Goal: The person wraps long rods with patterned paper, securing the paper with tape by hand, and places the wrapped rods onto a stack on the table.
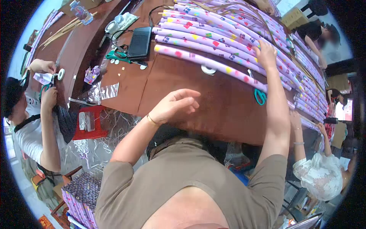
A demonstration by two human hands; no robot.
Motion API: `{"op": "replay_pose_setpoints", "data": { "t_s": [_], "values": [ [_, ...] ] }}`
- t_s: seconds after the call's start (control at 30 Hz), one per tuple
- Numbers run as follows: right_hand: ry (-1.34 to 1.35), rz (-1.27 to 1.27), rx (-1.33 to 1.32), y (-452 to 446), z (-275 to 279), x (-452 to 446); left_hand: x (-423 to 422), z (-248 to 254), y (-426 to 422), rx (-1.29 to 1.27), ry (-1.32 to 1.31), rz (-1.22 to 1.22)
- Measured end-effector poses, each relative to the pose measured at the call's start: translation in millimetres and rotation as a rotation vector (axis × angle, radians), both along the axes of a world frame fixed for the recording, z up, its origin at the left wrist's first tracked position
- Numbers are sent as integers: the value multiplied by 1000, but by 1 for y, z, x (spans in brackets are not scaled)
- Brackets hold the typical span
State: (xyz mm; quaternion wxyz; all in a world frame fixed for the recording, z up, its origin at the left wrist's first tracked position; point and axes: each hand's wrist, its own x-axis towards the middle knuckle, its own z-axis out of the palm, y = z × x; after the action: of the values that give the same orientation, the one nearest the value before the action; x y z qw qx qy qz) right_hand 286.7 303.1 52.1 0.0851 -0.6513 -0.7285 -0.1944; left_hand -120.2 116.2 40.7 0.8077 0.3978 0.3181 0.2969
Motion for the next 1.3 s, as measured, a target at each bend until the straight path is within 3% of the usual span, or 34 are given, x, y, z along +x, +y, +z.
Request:
{"op": "replay_pose_setpoints", "data": {
  "t_s": [0.07,0.17,0.23,0.3,0.37,0.5,0.6,0.63,0.73,0.83,1.0,1.07,1.3],
  "values": [
    [-31,104,72,-13,20,-9,5,6,3,36,21,38],
    [127,282,114,-44,51,-23,10,7,11,65,42,165],
    [256,199,-34,-82,76,-46,10,-16,20,295,226,235],
    [297,89,-198,-123,96,-68,9,-26,23,298,229,250],
    [381,193,-158,-157,86,-70,10,-34,24,355,226,295],
    [617,91,-334,-210,74,-86,11,-29,25,248,227,308],
    [636,148,-247,-237,49,-89,16,-5,25,120,10,384],
    [717,80,-370,-245,58,-99,17,6,25,114,13,386],
    [783,93,-408,-262,43,-103,19,15,31,69,-261,427],
    [842,86,-428,-271,37,-105,19,20,33,56,-298,417],
    [888,77,-480,-282,36,-106,19,30,31,9,-214,442],
    [889,88,-500,-283,35,-105,17,29,30,52,-65,455],
    [1069,39,-711,-289,30,-99,17,30,28,37,-134,453]
  ]
}}
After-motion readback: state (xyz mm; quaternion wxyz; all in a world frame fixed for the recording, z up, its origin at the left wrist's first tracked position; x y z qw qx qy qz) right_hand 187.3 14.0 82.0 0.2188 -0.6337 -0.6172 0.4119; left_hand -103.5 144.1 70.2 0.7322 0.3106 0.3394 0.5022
